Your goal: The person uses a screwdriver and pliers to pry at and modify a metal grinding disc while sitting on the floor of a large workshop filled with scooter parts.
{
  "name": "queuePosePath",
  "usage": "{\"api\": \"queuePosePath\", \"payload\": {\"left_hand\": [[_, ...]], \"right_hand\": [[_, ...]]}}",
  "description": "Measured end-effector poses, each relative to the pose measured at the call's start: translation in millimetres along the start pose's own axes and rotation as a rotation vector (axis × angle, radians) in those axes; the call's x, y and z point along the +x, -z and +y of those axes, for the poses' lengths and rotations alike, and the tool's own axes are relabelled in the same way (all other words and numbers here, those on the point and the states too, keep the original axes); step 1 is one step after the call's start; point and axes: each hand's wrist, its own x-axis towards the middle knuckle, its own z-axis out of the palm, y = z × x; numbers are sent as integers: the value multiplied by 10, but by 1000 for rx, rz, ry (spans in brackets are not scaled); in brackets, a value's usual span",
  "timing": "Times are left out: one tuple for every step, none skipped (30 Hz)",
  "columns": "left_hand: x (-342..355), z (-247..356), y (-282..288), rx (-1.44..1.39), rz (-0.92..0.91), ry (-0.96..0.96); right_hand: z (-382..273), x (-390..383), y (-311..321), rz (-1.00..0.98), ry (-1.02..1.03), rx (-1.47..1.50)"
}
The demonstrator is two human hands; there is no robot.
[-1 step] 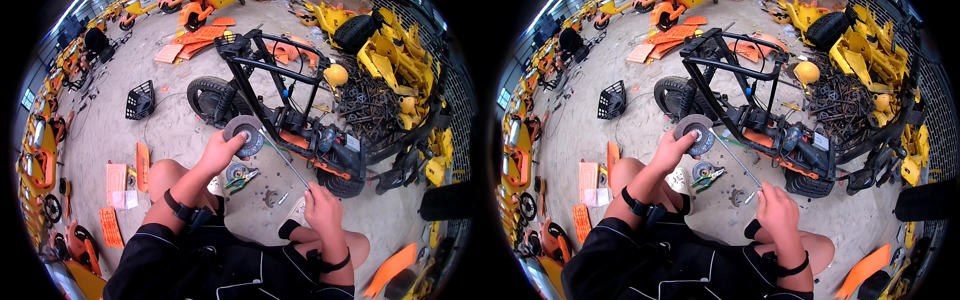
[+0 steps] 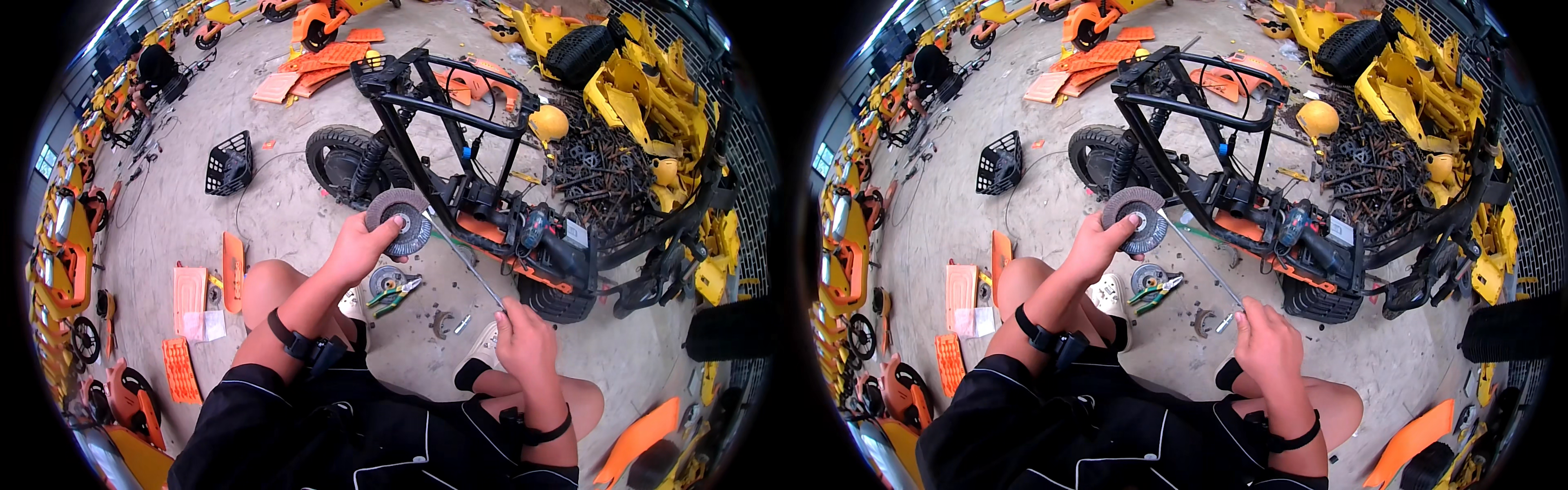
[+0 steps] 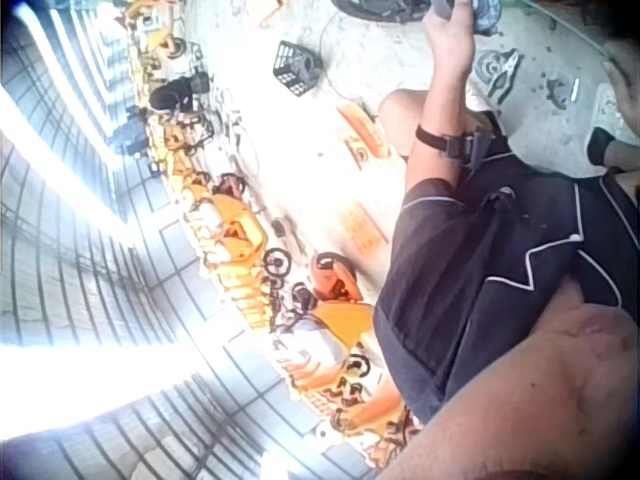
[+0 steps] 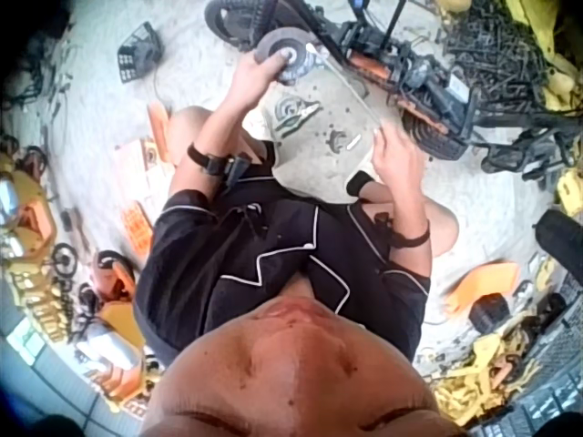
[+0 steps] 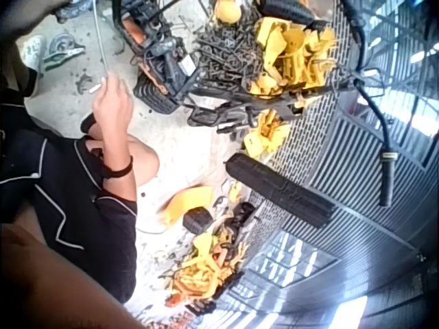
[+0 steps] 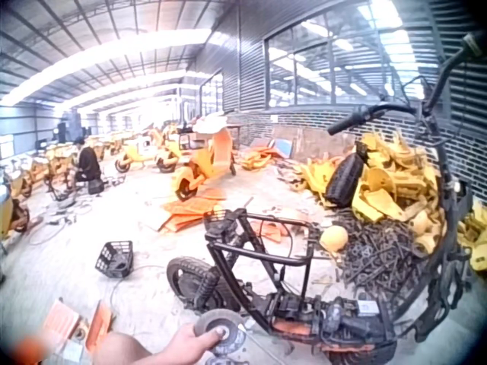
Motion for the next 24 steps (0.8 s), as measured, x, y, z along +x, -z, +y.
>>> {"api": "queuePosePath", "payload": {"left_hand": [[-8,4,1,1,-10,-2],[-19,7,-2,2,-19,-4],[-29,6,-8,-20,-14,-24],[-41,-5,-14,-42,-8,-43],[-45,-15,-17,-63,-2,-63],[-35,-19,-28,-105,23,-56],[-19,-32,-51,-147,49,-49],[-4,-51,-54,-189,74,-43],[-15,-126,-40,-152,32,31],[-60,-210,-1,-200,59,62],[-118,-274,-23,-249,63,112],[-105,-221,-48,-240,95,81],[-70,-205,-60,-241,92,72],[-17,-204,-60,-242,88,63],[29,-235,-96,-238,69,71],[25,-239,-77,-198,34,95],[46,-221,-106,-204,37,88],[-2,-186,-117,-209,47,93],[-44,-142,-132,-215,57,98],[-55,-83,-144,-222,63,117],[-58,-53,-145,-241,60,118],[-57,-36,-143,-260,56,119],[-46,-33,-136,-279,52,119],[-31,-57,-113,-258,47,112]], "right_hand": [[-7,-21,-48,-18,-24,66],[-16,-50,-123,-35,-48,132],[-28,-69,-180,-50,-72,196],[-34,-80,-210,-104,-132,295],[-40,-89,-234,-159,-192,394],[-54,-80,-253,-215,-248,493],[-82,-68,-278,-180,-352,788],[-116,-55,-301,-143,-454,1084],[-128,-8,-282,-101,-548,1376],[128,234,-59,145,-524,1508],[308,308,207,353,-522,1564],[492,381,461,558,-501,1601],[510,373,606,681,-484,1579],[457,333,566,501,-468,1481],[369,236,479,343,-468,1373],[233,223,397,155,-578,1322],[168,241,387,-60,-551,1194],[168,232,356,-172,-474,1112],[170,211,324,-281,-396,1029],[159,150,293,-247,-333,882],[135,109,293,-218,-259,727],[113,74,296,-188,-184,572],[103,49,300,-157,-151,467],[85,18,306,-129,-117,364]]}}
